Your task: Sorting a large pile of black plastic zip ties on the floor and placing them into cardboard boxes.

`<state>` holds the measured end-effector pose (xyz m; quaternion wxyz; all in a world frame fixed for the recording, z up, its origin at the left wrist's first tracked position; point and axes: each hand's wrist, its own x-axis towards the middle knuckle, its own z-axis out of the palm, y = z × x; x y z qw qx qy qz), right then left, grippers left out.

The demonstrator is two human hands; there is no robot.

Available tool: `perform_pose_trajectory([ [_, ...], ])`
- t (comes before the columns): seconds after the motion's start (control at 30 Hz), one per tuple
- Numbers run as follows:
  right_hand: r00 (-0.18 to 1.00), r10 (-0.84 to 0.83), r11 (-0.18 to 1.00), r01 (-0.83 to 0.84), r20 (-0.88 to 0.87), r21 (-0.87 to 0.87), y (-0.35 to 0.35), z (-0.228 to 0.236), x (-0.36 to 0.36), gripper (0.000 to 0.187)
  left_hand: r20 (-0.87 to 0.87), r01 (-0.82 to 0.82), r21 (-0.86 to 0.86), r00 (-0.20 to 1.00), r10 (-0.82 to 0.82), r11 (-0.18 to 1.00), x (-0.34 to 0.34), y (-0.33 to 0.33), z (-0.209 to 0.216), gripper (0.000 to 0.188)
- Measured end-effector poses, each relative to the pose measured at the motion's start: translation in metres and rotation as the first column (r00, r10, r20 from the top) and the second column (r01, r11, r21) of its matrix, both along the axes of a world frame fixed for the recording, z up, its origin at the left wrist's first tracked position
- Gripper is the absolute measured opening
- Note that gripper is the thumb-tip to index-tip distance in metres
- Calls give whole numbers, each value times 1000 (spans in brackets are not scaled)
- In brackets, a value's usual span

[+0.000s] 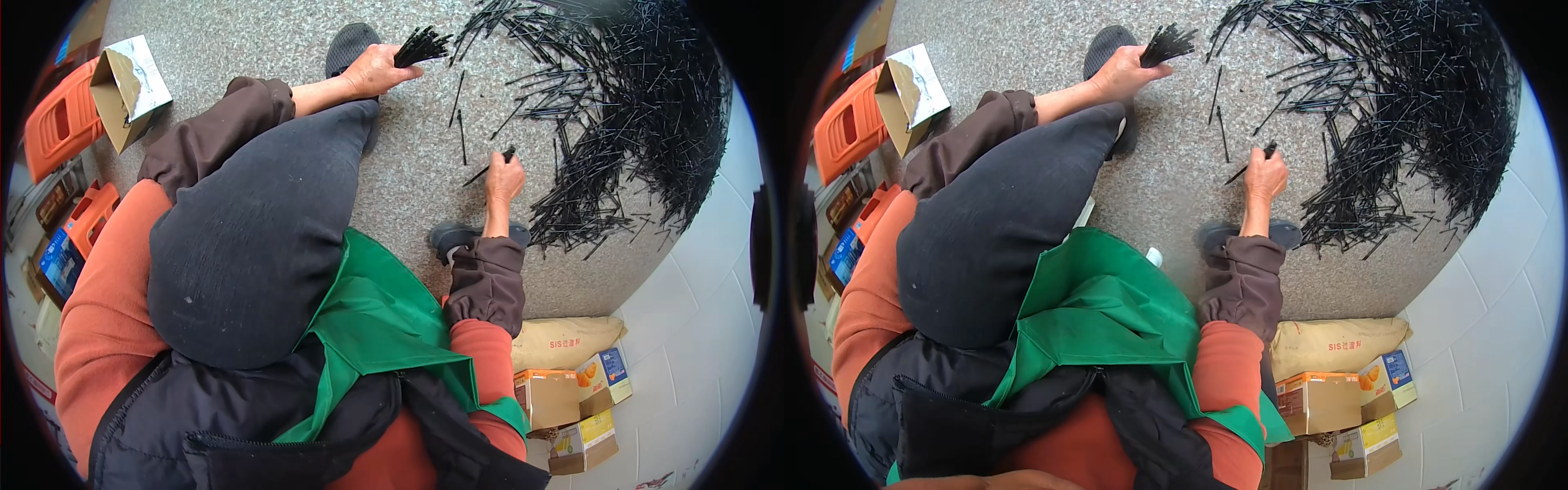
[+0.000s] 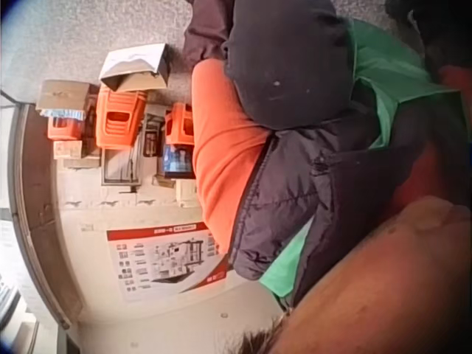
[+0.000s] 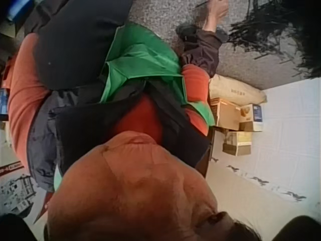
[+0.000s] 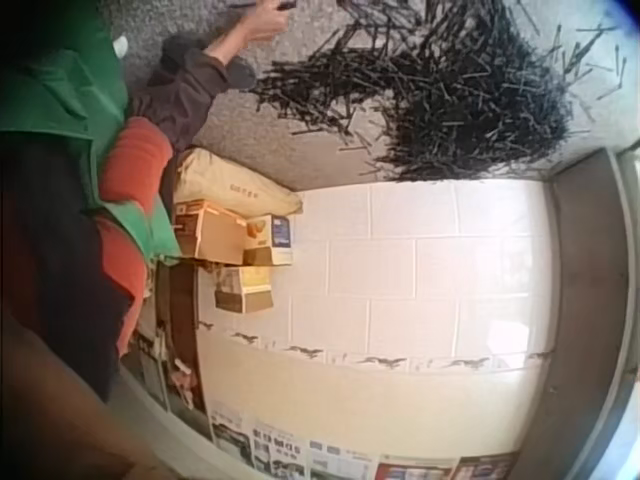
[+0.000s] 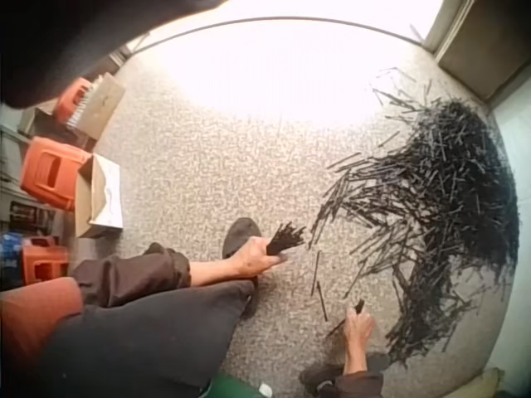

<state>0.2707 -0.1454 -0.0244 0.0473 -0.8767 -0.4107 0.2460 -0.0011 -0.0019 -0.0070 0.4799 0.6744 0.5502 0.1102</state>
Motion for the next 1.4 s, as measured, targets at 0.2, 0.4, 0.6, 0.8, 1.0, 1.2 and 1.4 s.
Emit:
perform_pose_trajectory([
  [0.2,990,41,998,-35,-137,50,14,9,6,32,16,3,48,1000,-3,999,-1,0,2,29],
  [0.4,967,207,978,-205,-145,28,26,1,-41,25,19,-16,31,1000,15,999,-2,-1,5,29],
  [0.6,849,522,843,-529,-85,-102,24,0,-46,27,31,-2,64,1000,0,998,1,-1,3,28],
  [0.8,910,414,910,-414,-11,-1,35,7,-13,27,61,-14,70,998,10,997,-1,0,3,29],
  [1.0,635,757,654,-742,157,-149,46,-7,20,27,64,-13,23,998,11,1000,-1,0,8,30],
  [1.2,645,762,646,-764,60,2,57,1,-4,20,101,-29,78,995,21,997,-5,-3,0,30],
  [1.4,561,810,585,-796,173,-157,52,7,10,11,99,-34,-15,994,36,999,-6,-2,2,34],
])
